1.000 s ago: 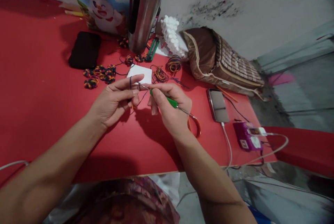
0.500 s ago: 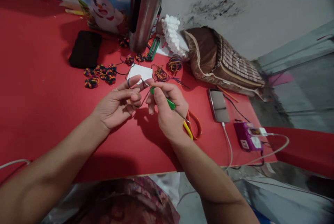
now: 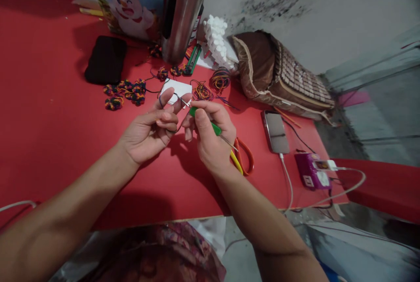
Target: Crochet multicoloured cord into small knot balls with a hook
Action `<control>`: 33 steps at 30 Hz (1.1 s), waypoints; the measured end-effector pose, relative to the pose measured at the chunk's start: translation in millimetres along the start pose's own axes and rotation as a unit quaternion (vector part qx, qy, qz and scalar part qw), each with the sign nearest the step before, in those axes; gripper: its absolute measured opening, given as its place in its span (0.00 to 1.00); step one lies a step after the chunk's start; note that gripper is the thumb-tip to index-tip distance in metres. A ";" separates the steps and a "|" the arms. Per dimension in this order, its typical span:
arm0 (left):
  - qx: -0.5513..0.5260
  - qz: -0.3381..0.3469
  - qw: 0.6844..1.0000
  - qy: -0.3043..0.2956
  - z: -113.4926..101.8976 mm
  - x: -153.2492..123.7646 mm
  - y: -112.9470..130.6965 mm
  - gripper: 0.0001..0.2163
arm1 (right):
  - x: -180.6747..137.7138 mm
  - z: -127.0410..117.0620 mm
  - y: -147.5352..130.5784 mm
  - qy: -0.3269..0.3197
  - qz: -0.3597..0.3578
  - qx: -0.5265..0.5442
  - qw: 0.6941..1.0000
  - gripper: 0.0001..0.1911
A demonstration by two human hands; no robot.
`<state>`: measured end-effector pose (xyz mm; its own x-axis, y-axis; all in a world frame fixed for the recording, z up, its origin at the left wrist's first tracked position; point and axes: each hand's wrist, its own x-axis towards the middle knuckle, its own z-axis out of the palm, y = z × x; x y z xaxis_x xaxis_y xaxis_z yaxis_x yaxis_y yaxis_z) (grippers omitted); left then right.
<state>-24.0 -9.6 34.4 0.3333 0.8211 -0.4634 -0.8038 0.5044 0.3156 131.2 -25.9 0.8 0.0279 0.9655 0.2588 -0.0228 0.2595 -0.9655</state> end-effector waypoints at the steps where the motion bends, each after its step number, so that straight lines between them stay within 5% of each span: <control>1: 0.009 0.001 1.000 -0.003 -0.4 -0.1 0.8 0.22 | 0.7 -1.0 2.1 -0.003 0.001 0.002 1.000 0.21; 23: 0.010 -0.042 0.999 0.030 4.9 -2.7 16.3 0.24 | 20.4 -21.9 1.2 -0.040 0.040 0.145 0.988 0.12; 33: 0.058 -0.054 0.997 -0.007 -1.6 -1.0 18.8 0.17 | 29.8 -34.6 -11.1 -0.077 0.021 0.131 0.988 0.10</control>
<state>-40.3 -1.3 39.4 0.4222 0.7637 -0.4883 -0.7013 0.6165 0.3578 166.9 -0.8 18.2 -0.1296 0.9621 0.2398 -0.2796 0.1966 -0.9398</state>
